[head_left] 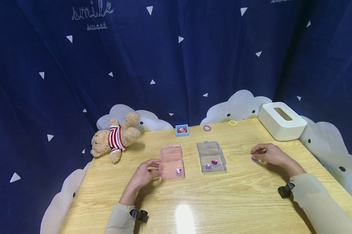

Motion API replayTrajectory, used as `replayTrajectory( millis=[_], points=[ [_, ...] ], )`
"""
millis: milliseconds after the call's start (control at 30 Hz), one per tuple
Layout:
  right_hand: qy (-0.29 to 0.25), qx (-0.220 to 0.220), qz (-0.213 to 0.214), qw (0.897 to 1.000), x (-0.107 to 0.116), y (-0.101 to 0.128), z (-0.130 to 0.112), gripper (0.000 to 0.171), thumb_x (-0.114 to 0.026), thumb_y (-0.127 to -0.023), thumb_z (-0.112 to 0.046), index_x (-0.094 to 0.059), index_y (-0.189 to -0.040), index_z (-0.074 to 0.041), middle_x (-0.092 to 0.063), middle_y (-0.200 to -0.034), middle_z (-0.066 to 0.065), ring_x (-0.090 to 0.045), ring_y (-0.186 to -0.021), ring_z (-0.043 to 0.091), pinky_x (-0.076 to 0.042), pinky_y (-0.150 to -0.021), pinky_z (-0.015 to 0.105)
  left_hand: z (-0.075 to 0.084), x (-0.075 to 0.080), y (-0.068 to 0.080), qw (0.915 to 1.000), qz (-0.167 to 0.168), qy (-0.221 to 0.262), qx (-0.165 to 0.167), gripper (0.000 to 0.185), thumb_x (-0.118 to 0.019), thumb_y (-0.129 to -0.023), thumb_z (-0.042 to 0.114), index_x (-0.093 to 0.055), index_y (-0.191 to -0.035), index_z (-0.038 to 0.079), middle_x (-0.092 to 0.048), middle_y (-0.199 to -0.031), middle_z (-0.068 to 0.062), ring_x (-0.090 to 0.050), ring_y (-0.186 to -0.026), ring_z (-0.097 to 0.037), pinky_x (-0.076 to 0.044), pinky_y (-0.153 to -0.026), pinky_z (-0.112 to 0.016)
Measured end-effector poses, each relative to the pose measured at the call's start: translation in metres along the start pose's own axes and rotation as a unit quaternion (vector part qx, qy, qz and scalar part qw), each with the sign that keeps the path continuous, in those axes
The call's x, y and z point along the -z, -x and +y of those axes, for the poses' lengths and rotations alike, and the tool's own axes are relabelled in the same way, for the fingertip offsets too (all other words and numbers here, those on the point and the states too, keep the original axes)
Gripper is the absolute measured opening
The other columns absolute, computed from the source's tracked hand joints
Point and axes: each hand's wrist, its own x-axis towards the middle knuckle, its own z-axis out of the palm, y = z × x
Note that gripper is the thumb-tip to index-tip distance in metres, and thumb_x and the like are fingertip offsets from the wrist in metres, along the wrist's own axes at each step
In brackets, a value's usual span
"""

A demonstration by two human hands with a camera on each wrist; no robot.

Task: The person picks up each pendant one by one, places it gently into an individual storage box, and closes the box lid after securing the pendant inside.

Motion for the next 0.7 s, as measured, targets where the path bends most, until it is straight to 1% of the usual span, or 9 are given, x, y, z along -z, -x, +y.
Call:
replayTrajectory(
  millis=[100, 233, 333, 433, 533, 700],
  points=[
    [0.000, -0.001, 0.004, 1.000, 0.0004, 0.0026, 0.0042, 0.035, -0.073, -0.091, -0.031, -0.069, -0.115, -0.006, -0.072, -0.102, 0.008, -0.064, -0.083, 0.012, -0.055, -0.063, 0.028, -0.0002, -0.0001, -0.0001, 1.0000, 0.000, 0.001, 0.001, 0.049, -0.074, -0.086, 0.002, -0.060, -0.132, 0.001, -0.066, -0.117, -0.024, -0.070, -0.101, -0.033, -0.058, -0.081, -0.032],
    [0.025, -0.002, 0.013, 1.000, 0.0004, 0.0039, 0.0074, 0.037, -0.077, -0.087, -0.032, -0.070, -0.114, -0.008, -0.071, -0.098, 0.005, -0.060, -0.081, 0.010, -0.052, -0.063, 0.025, 0.0000, 0.0001, 0.0001, 1.0000, 0.000, -0.001, -0.001, 0.049, -0.074, -0.086, 0.002, -0.060, -0.132, 0.001, -0.066, -0.117, -0.024, -0.070, -0.101, -0.032, -0.057, -0.080, -0.031],
    [0.048, 0.002, 0.017, 0.999, 0.0003, 0.0047, 0.0072, 0.038, -0.081, -0.082, -0.033, -0.072, -0.112, -0.010, -0.071, -0.096, 0.002, -0.058, -0.081, 0.009, -0.048, -0.065, 0.023, 0.0000, 0.0000, -0.0001, 1.0000, -0.001, -0.001, -0.002, 0.049, -0.074, -0.086, 0.002, -0.059, -0.132, 0.000, -0.066, -0.117, -0.024, -0.070, -0.100, -0.031, -0.057, -0.079, -0.030],
    [0.059, 0.007, 0.016, 0.998, 0.0004, 0.0057, 0.0050, 0.039, -0.082, -0.081, -0.033, -0.073, -0.111, -0.010, -0.072, -0.097, 0.001, -0.059, -0.085, 0.010, -0.046, -0.070, 0.023, 0.0002, -0.0001, -0.0006, 1.0000, -0.001, 0.001, 0.001, 0.048, -0.074, -0.086, 0.003, -0.060, -0.132, 0.001, -0.066, -0.117, -0.023, -0.070, -0.099, -0.030, -0.057, -0.078, -0.029],
    [0.060, 0.013, 0.012, 0.998, 0.0009, 0.0064, 0.0030, 0.039, -0.082, -0.081, -0.031, -0.073, -0.111, -0.009, -0.074, -0.100, 0.003, -0.063, -0.091, 0.015, -0.048, -0.074, 0.024, 0.0002, 0.0000, -0.0008, 1.0000, 0.000, 0.002, 0.001, 0.048, -0.074, -0.086, 0.003, -0.060, -0.132, 0.001, -0.066, -0.117, -0.023, -0.070, -0.098, -0.029, -0.056, -0.077, -0.028],
    [0.064, 0.011, 0.007, 0.998, 0.0007, 0.0057, 0.0020, 0.037, -0.082, -0.080, -0.027, -0.073, -0.112, -0.009, -0.074, -0.103, 0.006, -0.065, -0.097, 0.021, -0.049, -0.078, 0.028, 0.0008, -0.0001, -0.0003, 1.0000, 0.003, -0.002, -0.002, 0.048, -0.074, -0.085, 0.003, -0.060, -0.132, 0.001, -0.066, -0.117, -0.023, -0.070, -0.099, -0.031, -0.057, -0.080, -0.030]
  ],
)
